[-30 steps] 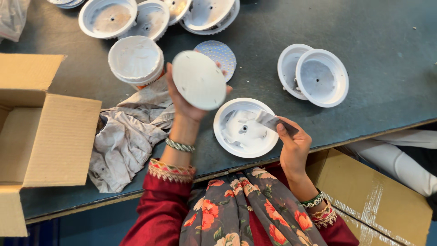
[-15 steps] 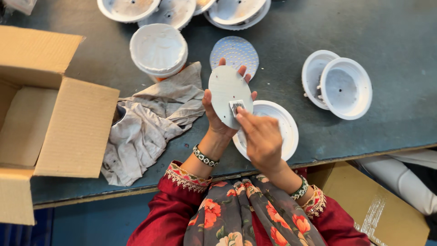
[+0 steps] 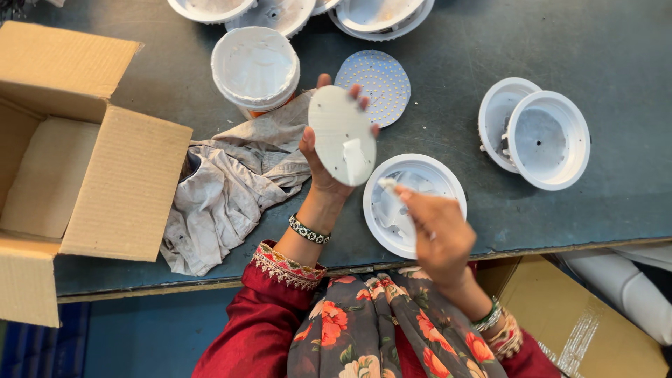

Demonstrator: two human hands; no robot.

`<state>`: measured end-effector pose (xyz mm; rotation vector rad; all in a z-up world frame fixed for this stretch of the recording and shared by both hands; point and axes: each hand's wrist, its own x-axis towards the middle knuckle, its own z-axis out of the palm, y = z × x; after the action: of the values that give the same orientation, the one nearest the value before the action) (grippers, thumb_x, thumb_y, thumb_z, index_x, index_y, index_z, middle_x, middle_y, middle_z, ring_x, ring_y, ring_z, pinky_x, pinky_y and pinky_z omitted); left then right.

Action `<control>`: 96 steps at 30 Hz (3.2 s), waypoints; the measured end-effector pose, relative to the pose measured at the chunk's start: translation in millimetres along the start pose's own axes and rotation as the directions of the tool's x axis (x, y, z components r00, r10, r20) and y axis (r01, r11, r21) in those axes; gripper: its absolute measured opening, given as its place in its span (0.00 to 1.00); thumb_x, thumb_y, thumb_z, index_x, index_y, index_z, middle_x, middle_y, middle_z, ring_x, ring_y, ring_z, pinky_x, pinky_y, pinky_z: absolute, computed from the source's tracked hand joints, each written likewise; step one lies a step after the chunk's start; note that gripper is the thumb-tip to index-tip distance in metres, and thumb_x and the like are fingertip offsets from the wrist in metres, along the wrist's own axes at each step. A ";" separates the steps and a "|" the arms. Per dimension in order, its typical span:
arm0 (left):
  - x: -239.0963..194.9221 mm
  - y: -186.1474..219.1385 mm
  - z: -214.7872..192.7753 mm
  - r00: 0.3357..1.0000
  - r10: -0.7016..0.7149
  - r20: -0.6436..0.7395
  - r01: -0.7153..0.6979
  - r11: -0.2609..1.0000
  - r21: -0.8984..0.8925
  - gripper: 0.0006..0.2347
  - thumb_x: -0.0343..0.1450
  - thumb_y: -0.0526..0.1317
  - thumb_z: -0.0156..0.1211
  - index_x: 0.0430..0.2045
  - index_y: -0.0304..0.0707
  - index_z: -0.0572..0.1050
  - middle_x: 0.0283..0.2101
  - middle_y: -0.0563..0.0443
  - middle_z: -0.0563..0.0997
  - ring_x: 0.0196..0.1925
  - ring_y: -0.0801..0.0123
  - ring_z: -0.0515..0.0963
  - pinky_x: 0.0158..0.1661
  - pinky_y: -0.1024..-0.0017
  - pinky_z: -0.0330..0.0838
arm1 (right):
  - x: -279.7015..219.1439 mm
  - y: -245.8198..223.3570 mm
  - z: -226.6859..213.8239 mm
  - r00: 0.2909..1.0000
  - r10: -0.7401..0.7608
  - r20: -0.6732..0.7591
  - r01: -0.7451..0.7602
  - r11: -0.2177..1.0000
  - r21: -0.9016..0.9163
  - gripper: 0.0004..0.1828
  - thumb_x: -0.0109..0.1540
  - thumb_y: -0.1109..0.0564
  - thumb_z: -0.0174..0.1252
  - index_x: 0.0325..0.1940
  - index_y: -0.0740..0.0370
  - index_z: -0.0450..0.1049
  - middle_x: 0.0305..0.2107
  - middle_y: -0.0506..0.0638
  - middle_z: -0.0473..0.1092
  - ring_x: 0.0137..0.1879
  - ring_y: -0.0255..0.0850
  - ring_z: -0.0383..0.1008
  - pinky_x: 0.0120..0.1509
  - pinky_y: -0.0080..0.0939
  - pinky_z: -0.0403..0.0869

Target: The person applies a white paste to the interior and rim of white plastic LED light housing parts using a small spatula. They repeatedly scoop paste from a container and spread it evenly across the surfaces of multiple parts, then place the treated parts into a cardboard box.

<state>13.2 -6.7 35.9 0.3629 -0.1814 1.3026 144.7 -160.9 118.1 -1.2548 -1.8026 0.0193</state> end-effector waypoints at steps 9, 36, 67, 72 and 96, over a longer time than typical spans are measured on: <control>-11.2 -20.1 15.3 0.978 -0.191 0.081 0.182 0.977 0.110 0.50 0.62 0.57 0.73 0.78 0.49 0.47 0.76 0.37 0.59 0.76 0.56 0.63 0.68 0.56 0.70 | 21.0 11.1 4.4 1.000 0.016 0.022 -0.017 0.997 0.081 0.17 0.61 0.74 0.59 0.52 0.65 0.78 0.48 0.53 0.79 0.52 0.46 0.80 0.58 0.41 0.75; -9.2 -17.1 -2.8 0.998 -0.032 -0.051 0.037 0.994 0.099 0.46 0.64 0.59 0.72 0.76 0.60 0.48 0.72 0.47 0.62 0.73 0.64 0.65 0.62 0.60 0.75 | 6.2 -11.9 -3.1 0.995 0.004 0.098 -0.009 0.999 0.049 0.18 0.61 0.74 0.60 0.53 0.64 0.76 0.46 0.53 0.79 0.48 0.44 0.79 0.54 0.39 0.73; -16.1 -22.7 7.1 0.980 -0.194 0.050 0.200 0.969 -0.147 0.39 0.70 0.62 0.62 0.76 0.61 0.50 0.73 0.38 0.63 0.73 0.52 0.66 0.64 0.46 0.72 | 18.7 4.5 -9.3 0.996 0.083 0.037 -0.082 0.996 -0.034 0.13 0.64 0.72 0.61 0.52 0.65 0.78 0.47 0.52 0.79 0.48 0.44 0.78 0.54 0.39 0.74; -14.1 -21.2 8.6 0.964 -0.241 0.110 0.261 0.939 -0.222 0.40 0.69 0.63 0.62 0.76 0.60 0.49 0.72 0.36 0.62 0.73 0.50 0.66 0.65 0.47 0.72 | 34.7 15.3 -3.1 0.998 -0.010 0.054 0.016 0.994 -0.111 0.13 0.64 0.70 0.63 0.52 0.63 0.79 0.46 0.51 0.79 0.49 0.45 0.77 0.56 0.43 0.72; -15.6 -25.3 -2.6 0.999 -0.026 -0.036 0.026 1.000 -0.005 0.42 0.68 0.58 0.66 0.77 0.59 0.49 0.70 0.47 0.65 0.71 0.63 0.67 0.63 0.58 0.74 | 17.2 -29.7 -2.0 0.980 -0.124 0.156 0.131 0.991 -0.034 0.16 0.58 0.74 0.61 0.50 0.68 0.77 0.46 0.55 0.79 0.49 0.46 0.80 0.55 0.42 0.72</control>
<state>33.3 -25.4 24.2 0.3369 -0.1485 1.2818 123.0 -163.2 144.8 -1.1932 -2.0241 0.0043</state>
